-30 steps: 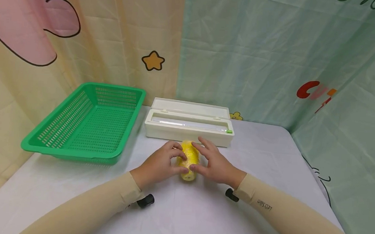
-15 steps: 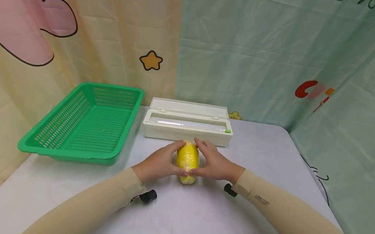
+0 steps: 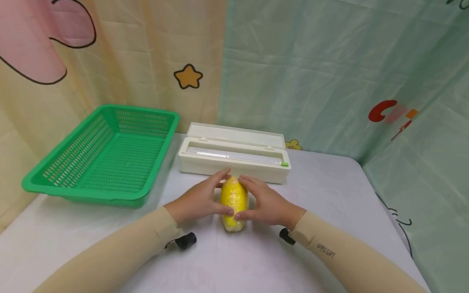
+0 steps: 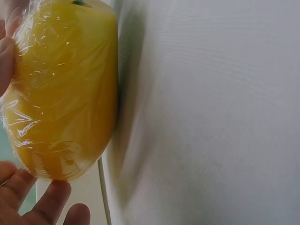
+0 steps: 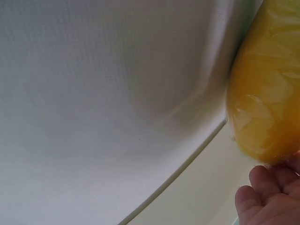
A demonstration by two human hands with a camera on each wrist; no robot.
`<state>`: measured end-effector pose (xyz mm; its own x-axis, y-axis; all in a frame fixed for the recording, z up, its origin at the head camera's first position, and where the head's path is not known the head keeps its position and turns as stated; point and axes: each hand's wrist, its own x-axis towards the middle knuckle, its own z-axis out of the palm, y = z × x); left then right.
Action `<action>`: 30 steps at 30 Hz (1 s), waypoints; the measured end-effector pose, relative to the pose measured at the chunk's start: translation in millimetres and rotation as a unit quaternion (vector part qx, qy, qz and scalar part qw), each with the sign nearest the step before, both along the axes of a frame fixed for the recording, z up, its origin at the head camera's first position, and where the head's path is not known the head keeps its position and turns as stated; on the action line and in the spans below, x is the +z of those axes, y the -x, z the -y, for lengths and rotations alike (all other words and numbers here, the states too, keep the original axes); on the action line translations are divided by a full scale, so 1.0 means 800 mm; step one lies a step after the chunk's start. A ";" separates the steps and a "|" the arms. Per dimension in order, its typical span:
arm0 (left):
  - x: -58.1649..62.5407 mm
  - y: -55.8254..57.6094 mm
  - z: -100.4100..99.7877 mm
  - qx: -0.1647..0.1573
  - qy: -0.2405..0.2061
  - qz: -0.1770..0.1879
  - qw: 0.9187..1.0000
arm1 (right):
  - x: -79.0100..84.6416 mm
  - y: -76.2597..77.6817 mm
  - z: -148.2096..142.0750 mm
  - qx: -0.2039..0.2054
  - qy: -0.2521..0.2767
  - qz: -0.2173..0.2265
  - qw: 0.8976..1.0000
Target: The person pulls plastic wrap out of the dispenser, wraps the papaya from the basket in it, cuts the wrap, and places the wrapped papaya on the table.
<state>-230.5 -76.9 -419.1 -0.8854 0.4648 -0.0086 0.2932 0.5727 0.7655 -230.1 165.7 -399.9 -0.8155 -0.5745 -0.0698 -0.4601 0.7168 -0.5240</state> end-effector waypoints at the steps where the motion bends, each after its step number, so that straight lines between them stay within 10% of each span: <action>1: 0.000 0.001 0.000 -0.004 0.002 -0.003 1.000 | 0.001 -0.001 0.000 0.000 -0.001 0.001 1.000; 30: -0.006 0.009 0.001 -0.050 -0.040 0.031 0.997 | -0.003 0.003 -0.007 -0.008 0.009 0.010 1.000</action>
<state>-237.9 -77.6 -424.0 -0.8336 0.5520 -0.0204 0.2966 0.4786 0.8264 -232.5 171.2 -402.6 -0.8233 -0.5625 -0.0757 -0.4380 0.7145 -0.5456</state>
